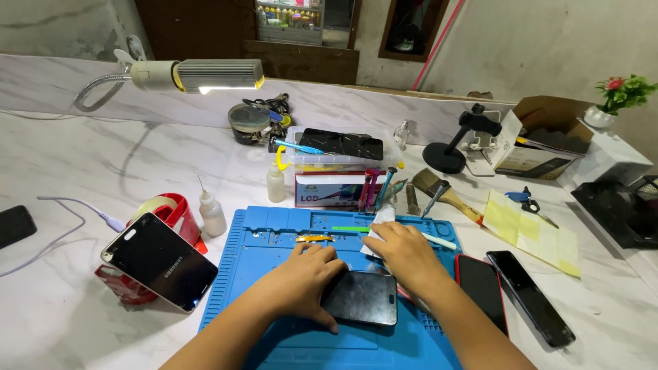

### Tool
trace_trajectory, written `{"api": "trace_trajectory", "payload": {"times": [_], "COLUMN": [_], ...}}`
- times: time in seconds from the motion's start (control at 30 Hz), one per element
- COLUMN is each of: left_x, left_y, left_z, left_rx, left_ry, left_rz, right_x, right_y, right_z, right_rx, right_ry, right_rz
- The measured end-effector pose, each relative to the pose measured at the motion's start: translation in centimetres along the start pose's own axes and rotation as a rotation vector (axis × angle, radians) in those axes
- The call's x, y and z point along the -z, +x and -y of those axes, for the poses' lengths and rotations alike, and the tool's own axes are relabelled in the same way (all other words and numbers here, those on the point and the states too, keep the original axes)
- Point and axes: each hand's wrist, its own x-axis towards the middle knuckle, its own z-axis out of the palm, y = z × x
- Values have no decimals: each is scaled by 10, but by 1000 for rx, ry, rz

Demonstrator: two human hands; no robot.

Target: Applying adhesive to a mobile phone frame and installing a replacement screen display.

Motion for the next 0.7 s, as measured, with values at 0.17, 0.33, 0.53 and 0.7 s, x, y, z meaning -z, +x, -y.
{"api": "trace_trajectory", "payload": {"times": [0.17,0.33,0.53,0.7], "left_x": [-1,3,-1,10], "left_y": [1,8,14,7], "left_z": [2,0,9,-5], "left_rx": [-3,61,81,-19], "left_ry": [-83,-60,-155,-184], "left_rz": [-124,-464,-656,-798], "right_x": [8,54,60,46], "right_y": [-3,-14,-19,-15], "right_z": [-6,19,25,14], "right_rx": [-59,-425,-578,-520], "right_ry": [164,606,1372,1688], "right_rz": [-269,-504,-652,-717]}}
